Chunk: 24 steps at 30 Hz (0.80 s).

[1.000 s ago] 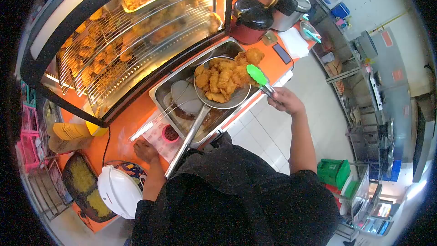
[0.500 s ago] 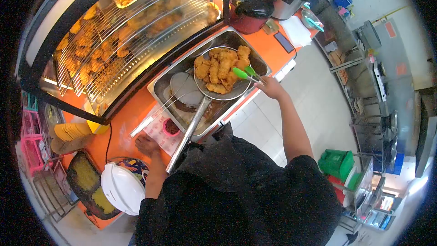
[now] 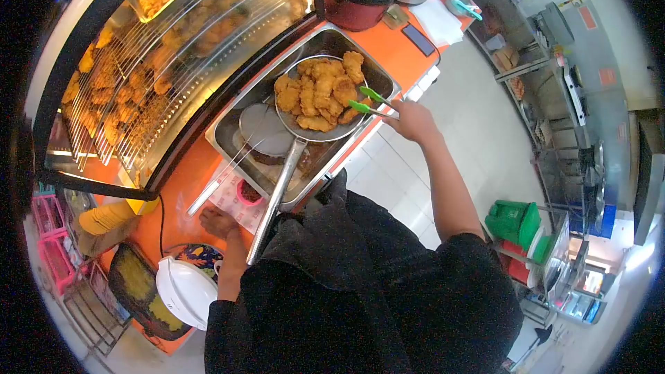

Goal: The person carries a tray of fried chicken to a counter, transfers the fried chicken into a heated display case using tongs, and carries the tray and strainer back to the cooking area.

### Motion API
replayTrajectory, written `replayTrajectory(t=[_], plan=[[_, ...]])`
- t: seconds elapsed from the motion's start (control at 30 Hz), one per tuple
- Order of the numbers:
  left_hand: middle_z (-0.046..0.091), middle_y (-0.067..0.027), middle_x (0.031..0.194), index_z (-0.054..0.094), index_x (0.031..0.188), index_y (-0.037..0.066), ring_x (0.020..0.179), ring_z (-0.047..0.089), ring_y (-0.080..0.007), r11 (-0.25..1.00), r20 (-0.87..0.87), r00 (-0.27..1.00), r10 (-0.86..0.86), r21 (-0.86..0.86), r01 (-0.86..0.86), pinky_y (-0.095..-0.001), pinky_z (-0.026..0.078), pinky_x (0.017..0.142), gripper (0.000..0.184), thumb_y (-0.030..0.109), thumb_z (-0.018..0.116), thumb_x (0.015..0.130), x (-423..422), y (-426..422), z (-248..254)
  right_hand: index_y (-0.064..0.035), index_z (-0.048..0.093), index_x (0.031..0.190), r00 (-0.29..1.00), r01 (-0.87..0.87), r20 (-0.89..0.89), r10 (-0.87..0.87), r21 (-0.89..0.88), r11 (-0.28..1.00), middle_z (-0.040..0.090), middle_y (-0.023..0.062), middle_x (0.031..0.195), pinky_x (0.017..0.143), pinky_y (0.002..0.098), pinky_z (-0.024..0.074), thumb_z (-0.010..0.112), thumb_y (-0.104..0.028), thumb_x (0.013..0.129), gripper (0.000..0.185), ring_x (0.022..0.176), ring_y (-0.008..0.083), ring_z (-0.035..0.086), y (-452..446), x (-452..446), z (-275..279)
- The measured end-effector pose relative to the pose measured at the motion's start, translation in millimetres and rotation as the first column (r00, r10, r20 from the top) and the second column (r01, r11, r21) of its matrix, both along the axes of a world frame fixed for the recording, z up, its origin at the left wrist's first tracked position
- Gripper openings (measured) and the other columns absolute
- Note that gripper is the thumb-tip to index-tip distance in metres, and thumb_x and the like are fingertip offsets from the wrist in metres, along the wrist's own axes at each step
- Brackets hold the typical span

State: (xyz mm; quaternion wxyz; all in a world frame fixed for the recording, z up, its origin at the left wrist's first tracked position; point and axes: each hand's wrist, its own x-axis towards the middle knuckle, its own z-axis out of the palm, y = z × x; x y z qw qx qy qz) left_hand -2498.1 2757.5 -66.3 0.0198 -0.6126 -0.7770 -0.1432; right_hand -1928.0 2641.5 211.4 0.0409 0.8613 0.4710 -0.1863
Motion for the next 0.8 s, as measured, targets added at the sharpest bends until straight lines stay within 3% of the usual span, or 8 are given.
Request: replayTrajectory(t=[0.17, 0.3, 0.37, 0.47, 0.5, 0.6, 0.63, 0.8], plan=[[0.059, -0.0254, 0.109, 0.058, 0.128, 0.002, 0.101, 0.055, -0.0448, 0.998, -0.010, 0.999, -0.042, 0.056, 0.042, -0.0556, 0.044, 0.087, 0.050, 0.042, 0.036, 0.108, -5, 2, -8, -0.0084, 0.066, 0.124, 0.990, -0.106, 0.080, 0.116, -0.126, 0.986, 0.073, 0.0166, 0.103, 0.085, 0.0477, 0.0571, 0.075, -0.047, 0.087, 0.054, 0.100, 0.0356, 0.071, 28, 4, -23], [0.059, -0.0255, 0.112, 0.057, 0.129, 0.000, 0.102, 0.055, -0.0455, 0.997, -0.021, 0.998, -0.051, 0.049, 0.052, -0.0556, 0.043, 0.089, 0.053, 0.043, 0.035, 0.108, -8, 2, -9, -0.0079, 0.066, 0.126, 0.988, -0.121, 0.081, 0.129, -0.100, 0.988, 0.073, 0.0166, 0.106, 0.084, 0.0479, 0.0572, 0.076, -0.049, 0.085, 0.059, 0.100, 0.0360, 0.071, 32, 13, -23], [0.059, -0.0254, 0.114, 0.056, 0.129, 0.000, 0.103, 0.055, -0.0458, 0.997, -0.031, 0.998, -0.063, 0.043, 0.064, -0.0558, 0.043, 0.090, 0.054, 0.045, 0.035, 0.108, -10, 4, -9, -0.0069, 0.070, 0.122, 0.988, -0.125, 0.082, 0.129, -0.054, 0.991, 0.074, 0.0170, 0.106, 0.083, 0.0474, 0.0570, 0.076, -0.050, 0.084, 0.058, 0.099, 0.0361, 0.071, 28, 20, 3], [0.058, -0.0252, 0.118, 0.056, 0.129, 0.000, 0.103, 0.055, -0.0461, 0.999, -0.023, 0.999, -0.045, 0.027, 0.046, -0.0562, 0.043, 0.090, 0.056, 0.046, 0.034, 0.107, -12, 3, -14, -0.0052, 0.076, 0.111, 0.988, -0.148, -0.066, 0.138, -0.199, 0.969, 0.075, 0.0179, 0.102, 0.081, 0.0464, 0.0560, 0.075, -0.051, 0.084, 0.053, 0.096, 0.0366, 0.071, 42, 55, 14], [0.058, -0.0252, 0.119, 0.055, 0.129, 0.000, 0.104, 0.055, -0.0462, 0.999, -0.014, 1.000, -0.026, 0.029, 0.026, -0.0564, 0.043, 0.090, 0.056, 0.047, 0.034, 0.107, -11, 3, -17, -0.0044, 0.078, 0.099, 0.986, -0.132, -0.133, 0.099, -0.261, 0.956, 0.076, 0.0167, 0.093, 0.077, 0.0436, 0.0553, 0.073, -0.049, 0.087, 0.047, 0.085, 0.0325, 0.072, 51, 62, 14], [0.057, -0.0252, 0.121, 0.055, 0.129, 0.000, 0.104, 0.055, -0.0463, 1.000, 0.009, 1.000, 0.007, -0.020, -0.007, -0.0572, 0.043, 0.090, 0.056, 0.047, 0.034, 0.107, -6, 1, -9, -0.0038, 0.077, 0.096, 0.978, -0.100, -0.210, 0.004, -0.447, 0.889, 0.071, 0.0102, 0.074, 0.057, 0.0379, 0.0501, 0.070, -0.048, 0.091, 0.045, 0.060, 0.0217, 0.064, 83, 88, 1], [0.057, -0.0252, 0.122, 0.055, 0.128, 0.000, 0.104, 0.055, -0.0464, 0.999, 0.015, 1.000, 0.016, -0.043, -0.016, -0.0575, 0.043, 0.090, 0.056, 0.047, 0.034, 0.107, -4, 1, -5, -0.0064, 0.078, 0.095, 0.967, -0.128, -0.255, -0.003, -0.491, 0.862, 0.067, 0.0042, 0.068, 0.049, 0.0339, 0.0443, 0.067, -0.048, 0.094, 0.043, 0.051, 0.0135, 0.054, 91, 93, -1], [0.058, -0.0256, 0.120, 0.057, 0.126, 0.001, 0.103, 0.056, -0.0467, 0.998, 0.011, 1.000, -0.004, -0.061, 0.005, -0.0590, 0.044, 0.087, 0.054, 0.047, 0.034, 0.107, -5, 5, 1, -0.0121, 0.078, 0.104, 0.927, -0.107, -0.345, -0.148, -0.621, 0.777, 0.066, 0.0022, 0.071, 0.049, 0.0327, 0.0408, 0.070, -0.049, 0.092, 0.039, 0.050, 0.0123, 0.049, 111, 105, 0]])
